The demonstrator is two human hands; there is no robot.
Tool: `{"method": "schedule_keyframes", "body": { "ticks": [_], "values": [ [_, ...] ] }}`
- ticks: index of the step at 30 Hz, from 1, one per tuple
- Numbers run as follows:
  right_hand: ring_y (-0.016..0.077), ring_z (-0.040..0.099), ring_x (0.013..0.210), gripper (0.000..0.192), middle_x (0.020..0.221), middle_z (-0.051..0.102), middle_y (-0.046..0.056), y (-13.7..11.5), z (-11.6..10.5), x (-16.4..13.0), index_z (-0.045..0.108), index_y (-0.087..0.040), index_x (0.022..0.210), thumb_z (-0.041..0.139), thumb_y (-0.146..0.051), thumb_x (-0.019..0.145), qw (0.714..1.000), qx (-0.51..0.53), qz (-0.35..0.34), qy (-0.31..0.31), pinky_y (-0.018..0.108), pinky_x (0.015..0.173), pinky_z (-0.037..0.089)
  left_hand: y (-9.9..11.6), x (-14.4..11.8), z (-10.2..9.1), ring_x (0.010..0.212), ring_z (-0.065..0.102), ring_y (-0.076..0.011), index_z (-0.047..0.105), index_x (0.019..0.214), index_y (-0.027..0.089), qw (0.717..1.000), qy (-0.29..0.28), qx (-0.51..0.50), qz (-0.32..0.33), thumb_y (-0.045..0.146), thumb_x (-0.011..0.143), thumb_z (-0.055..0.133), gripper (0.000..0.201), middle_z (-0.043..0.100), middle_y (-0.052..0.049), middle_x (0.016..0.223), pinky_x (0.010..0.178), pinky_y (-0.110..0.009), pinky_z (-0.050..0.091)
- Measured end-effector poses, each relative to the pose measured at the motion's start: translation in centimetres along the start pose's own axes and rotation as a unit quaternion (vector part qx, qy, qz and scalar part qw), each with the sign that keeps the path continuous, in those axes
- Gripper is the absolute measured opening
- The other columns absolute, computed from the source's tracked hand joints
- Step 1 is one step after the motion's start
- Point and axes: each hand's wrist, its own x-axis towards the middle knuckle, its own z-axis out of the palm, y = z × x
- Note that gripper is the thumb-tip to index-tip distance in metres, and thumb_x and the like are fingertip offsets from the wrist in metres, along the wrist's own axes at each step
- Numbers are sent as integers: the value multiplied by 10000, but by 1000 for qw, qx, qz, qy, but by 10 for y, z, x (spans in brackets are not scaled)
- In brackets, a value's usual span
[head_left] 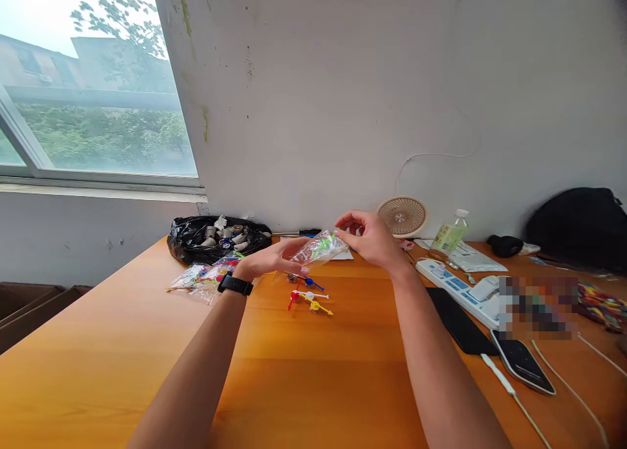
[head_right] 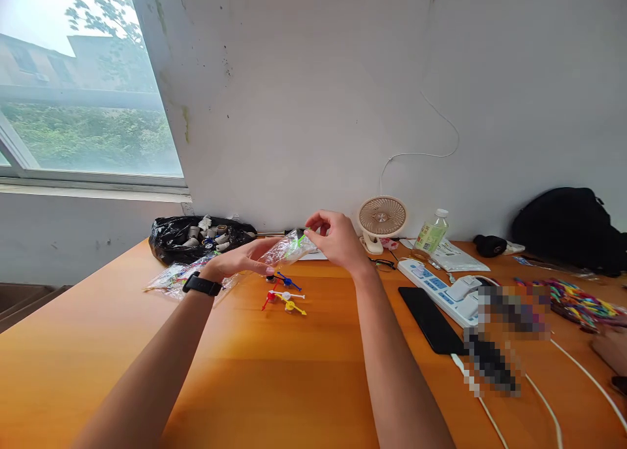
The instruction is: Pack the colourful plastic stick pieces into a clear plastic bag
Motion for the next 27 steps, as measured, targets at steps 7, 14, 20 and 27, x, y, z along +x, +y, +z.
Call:
{"method": "schedule_keyframes", "body": {
  "ticks": [7,14,20,27],
  "values": [
    [195,667,854,237,921,778,54,11,13,6,772,-196,927,595,-353,931,998,-31,0,56,273,672,439,-15,-4,-4,1206,600,-309,628,1386,214,996,66,1,-56,378,834,753,589,705,-78,1273,993,-361,453],
    [188,667,779,194,898,787,62,65,37,-2,772,-184,869,656,-338,885,963,-118,122,-211,259,652,449,-41,-19,-25,1099,633,-276,630,1347,194,985,121,16,-119,444,859,720,555,709,-97,1202,882,-338,478],
    [165,654,656,123,722,760,30,86,91,-17,753,-190,694,839,-278,704,921,-125,168,-328,230,553,401,-42,-26,-31,1034,647,-248,633,1314,169,984,131,-6,-120,447,869,715,530,712,-97,1160,884,-335,476],
    [167,652,681,49,737,753,43,88,93,-14,749,-178,708,771,-197,747,947,-132,155,-247,239,613,421,-39,-29,-35,1027,647,-243,634,1336,172,986,125,3,-109,421,874,712,531,717,-99,1177,916,-341,474]
  ]
}}
